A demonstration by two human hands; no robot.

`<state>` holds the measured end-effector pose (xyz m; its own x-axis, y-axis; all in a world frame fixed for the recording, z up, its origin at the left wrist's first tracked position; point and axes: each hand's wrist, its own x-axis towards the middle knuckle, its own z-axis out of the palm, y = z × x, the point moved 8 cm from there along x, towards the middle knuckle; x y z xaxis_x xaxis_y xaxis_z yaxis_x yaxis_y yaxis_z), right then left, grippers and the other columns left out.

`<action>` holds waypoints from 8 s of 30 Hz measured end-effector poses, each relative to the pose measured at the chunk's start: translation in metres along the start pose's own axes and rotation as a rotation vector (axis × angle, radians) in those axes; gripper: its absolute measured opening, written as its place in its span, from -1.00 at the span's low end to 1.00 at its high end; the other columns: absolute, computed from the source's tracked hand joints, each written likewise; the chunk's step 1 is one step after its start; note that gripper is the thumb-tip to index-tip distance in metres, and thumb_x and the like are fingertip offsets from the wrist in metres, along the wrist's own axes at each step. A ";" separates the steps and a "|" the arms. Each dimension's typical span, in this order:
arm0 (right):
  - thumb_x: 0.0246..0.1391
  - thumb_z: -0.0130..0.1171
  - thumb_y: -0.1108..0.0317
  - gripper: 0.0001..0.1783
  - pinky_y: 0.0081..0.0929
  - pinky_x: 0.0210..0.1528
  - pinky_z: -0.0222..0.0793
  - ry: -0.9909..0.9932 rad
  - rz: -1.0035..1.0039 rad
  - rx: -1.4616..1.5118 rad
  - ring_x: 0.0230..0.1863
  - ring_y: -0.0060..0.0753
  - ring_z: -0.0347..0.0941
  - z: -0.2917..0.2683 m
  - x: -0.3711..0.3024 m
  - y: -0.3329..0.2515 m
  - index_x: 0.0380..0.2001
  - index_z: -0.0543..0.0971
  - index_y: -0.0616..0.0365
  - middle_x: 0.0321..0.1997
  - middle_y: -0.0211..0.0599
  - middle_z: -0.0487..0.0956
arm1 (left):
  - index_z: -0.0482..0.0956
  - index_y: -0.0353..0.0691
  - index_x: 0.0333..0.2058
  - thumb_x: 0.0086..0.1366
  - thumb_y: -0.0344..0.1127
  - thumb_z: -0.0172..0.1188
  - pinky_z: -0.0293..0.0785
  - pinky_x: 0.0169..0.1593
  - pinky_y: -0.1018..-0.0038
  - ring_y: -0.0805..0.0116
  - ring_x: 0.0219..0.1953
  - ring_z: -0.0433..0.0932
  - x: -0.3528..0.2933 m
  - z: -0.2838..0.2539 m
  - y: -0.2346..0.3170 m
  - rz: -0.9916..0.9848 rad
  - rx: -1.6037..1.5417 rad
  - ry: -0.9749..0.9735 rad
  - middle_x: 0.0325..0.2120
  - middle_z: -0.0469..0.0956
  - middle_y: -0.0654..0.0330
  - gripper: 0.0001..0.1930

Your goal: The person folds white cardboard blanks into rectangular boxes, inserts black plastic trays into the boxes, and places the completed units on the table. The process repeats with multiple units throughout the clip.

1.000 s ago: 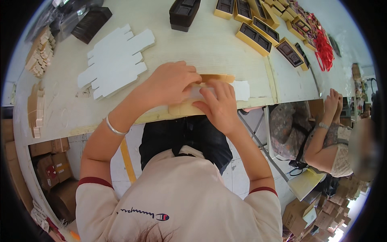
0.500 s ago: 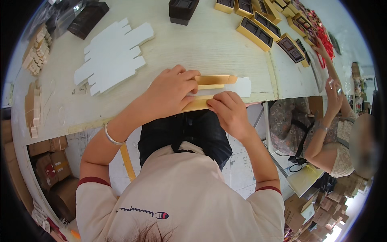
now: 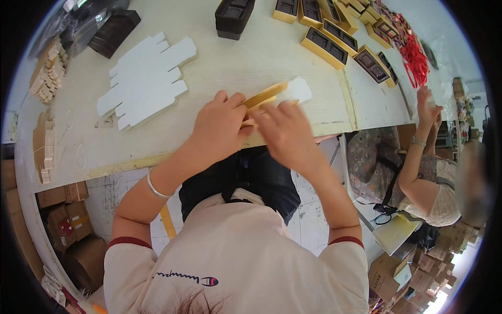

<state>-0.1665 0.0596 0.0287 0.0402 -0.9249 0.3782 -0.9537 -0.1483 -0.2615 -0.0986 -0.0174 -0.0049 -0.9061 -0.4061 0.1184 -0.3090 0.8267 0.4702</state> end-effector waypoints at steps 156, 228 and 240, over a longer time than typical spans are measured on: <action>-0.10 0.19 0.70 -0.51 -0.38 -0.29 0.44 0.100 0.192 0.521 -0.39 -0.30 0.39 0.038 -0.012 -0.005 -0.01 0.53 0.25 0.11 -0.02 0.32 | 0.42 -0.21 -0.16 0.09 -0.48 0.28 0.42 -0.31 0.30 0.09 -0.37 0.48 -0.042 -0.017 -0.017 0.107 -0.125 0.331 -0.41 0.51 0.13 -0.67; 0.18 0.19 0.12 -0.70 -0.65 -0.45 0.25 -0.092 0.862 1.537 -0.49 -0.59 0.35 0.056 -0.038 0.056 -0.36 0.48 0.15 -0.50 -0.44 0.48 | 0.22 -0.10 0.23 -0.16 -0.14 0.49 0.31 0.13 0.24 0.04 0.08 0.36 -0.043 -0.029 -0.052 -0.009 -0.315 0.213 0.07 0.38 0.09 -0.06; -0.03 0.38 0.37 -0.42 -0.63 -0.24 0.28 0.095 0.479 0.996 -0.23 -0.50 0.33 0.005 -0.020 0.044 0.06 0.37 0.11 -0.31 -0.45 0.35 | 0.32 -0.14 0.18 -0.18 -0.26 0.51 0.36 0.09 0.25 0.02 0.01 0.40 -0.033 -0.031 -0.041 0.108 -0.320 0.170 0.00 0.41 0.09 -0.13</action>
<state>-0.2081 0.0701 0.0047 -0.3321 -0.9376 0.1025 -0.1967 -0.0374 -0.9797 -0.0465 -0.0501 -0.0011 -0.8594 -0.4041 0.3134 -0.0838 0.7159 0.6932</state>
